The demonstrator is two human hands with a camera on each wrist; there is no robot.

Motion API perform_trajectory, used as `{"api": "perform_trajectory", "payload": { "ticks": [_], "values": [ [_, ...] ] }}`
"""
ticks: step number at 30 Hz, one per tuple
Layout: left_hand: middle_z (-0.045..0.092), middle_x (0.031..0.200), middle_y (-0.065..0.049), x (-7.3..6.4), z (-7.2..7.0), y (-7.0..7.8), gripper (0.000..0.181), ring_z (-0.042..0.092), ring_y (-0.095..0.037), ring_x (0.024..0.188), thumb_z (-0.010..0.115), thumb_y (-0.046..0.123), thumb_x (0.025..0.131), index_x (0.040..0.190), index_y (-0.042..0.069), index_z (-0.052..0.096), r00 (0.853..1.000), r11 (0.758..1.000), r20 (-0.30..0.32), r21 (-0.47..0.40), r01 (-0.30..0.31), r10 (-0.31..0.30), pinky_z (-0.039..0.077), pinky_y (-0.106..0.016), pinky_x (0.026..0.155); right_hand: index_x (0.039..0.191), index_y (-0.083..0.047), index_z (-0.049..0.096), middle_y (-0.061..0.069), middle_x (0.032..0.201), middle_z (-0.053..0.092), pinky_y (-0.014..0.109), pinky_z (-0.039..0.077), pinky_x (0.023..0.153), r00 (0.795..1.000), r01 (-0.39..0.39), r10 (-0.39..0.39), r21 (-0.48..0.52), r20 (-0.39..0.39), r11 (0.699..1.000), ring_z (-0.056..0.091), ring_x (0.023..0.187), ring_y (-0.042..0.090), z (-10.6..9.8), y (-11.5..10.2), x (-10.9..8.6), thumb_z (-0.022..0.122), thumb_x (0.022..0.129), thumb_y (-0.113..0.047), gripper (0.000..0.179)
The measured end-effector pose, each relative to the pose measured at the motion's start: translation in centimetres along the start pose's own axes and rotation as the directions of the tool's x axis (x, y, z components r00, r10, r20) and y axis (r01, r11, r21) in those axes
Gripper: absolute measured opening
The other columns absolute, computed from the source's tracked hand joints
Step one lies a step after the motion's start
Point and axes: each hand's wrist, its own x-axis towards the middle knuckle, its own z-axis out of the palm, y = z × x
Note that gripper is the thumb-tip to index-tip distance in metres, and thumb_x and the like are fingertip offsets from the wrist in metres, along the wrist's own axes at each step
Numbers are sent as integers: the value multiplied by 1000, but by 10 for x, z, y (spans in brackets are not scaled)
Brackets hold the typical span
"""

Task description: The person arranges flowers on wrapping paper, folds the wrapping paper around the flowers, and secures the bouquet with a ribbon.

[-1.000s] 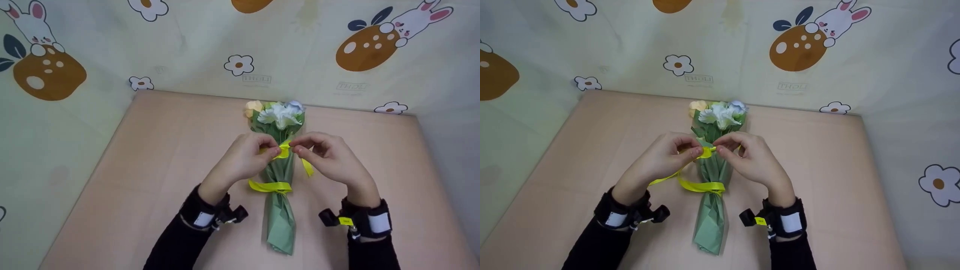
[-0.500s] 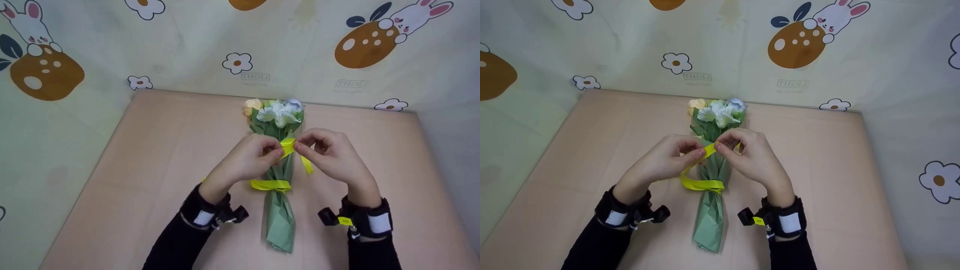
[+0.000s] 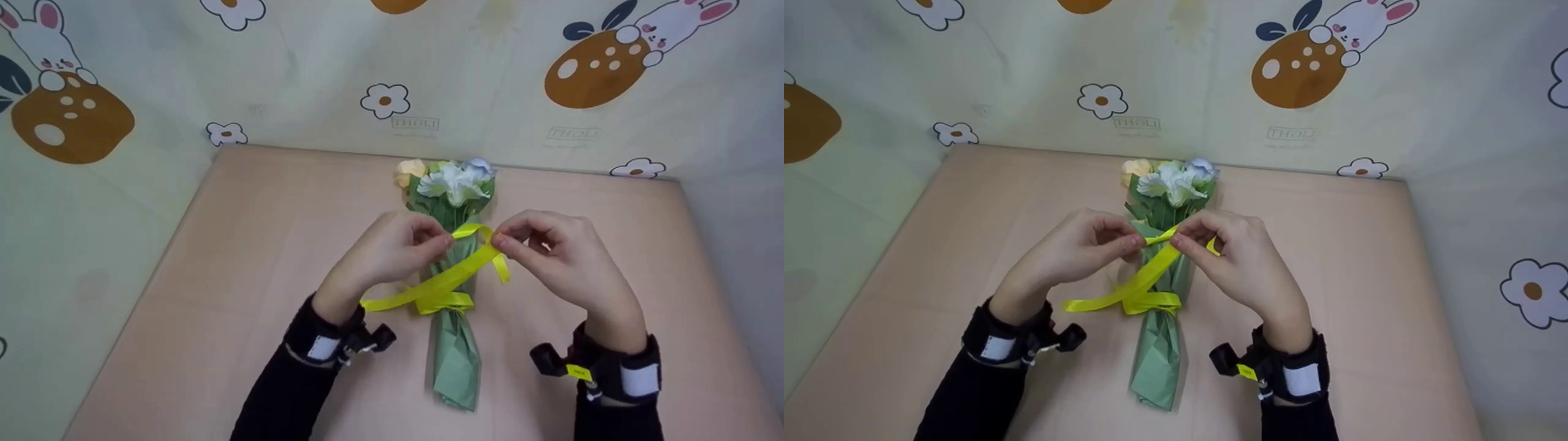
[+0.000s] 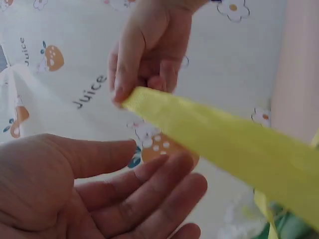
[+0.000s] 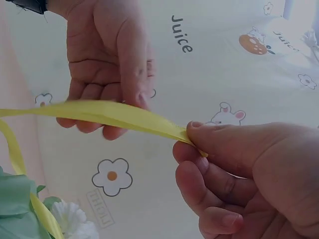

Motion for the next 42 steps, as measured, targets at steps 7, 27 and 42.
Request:
{"api": "perform_trajectory", "payload": {
  "ticks": [7,27,42],
  "values": [
    [34,62,4,23,-12,-47,49,32,-13,54,68,36,108,69,13,51,956,923,-69,250,292,-284,29,-28,54,104,-12,84,-5,87,78,18,48,59,994,-96,91,-90,-63,991,64,69,15,2,4,3,81,101,-14,4],
    [69,99,-3,-2,-45,-26,37,60,-14,78,63,1,105,141,-7,62,992,731,44,-680,-59,121,46,-21,68,110,0,83,14,95,79,11,53,64,922,-317,277,-114,-271,942,66,68,3,-23,33,1,83,100,-19,21],
    [75,131,-12,-4,-75,-47,32,56,-13,66,74,14,107,130,-7,69,875,404,-407,-870,-284,-261,45,-22,67,112,-2,83,12,96,78,11,53,66,920,-331,292,-117,-262,936,67,71,8,-23,33,1,83,100,-21,23]
  ]
}}
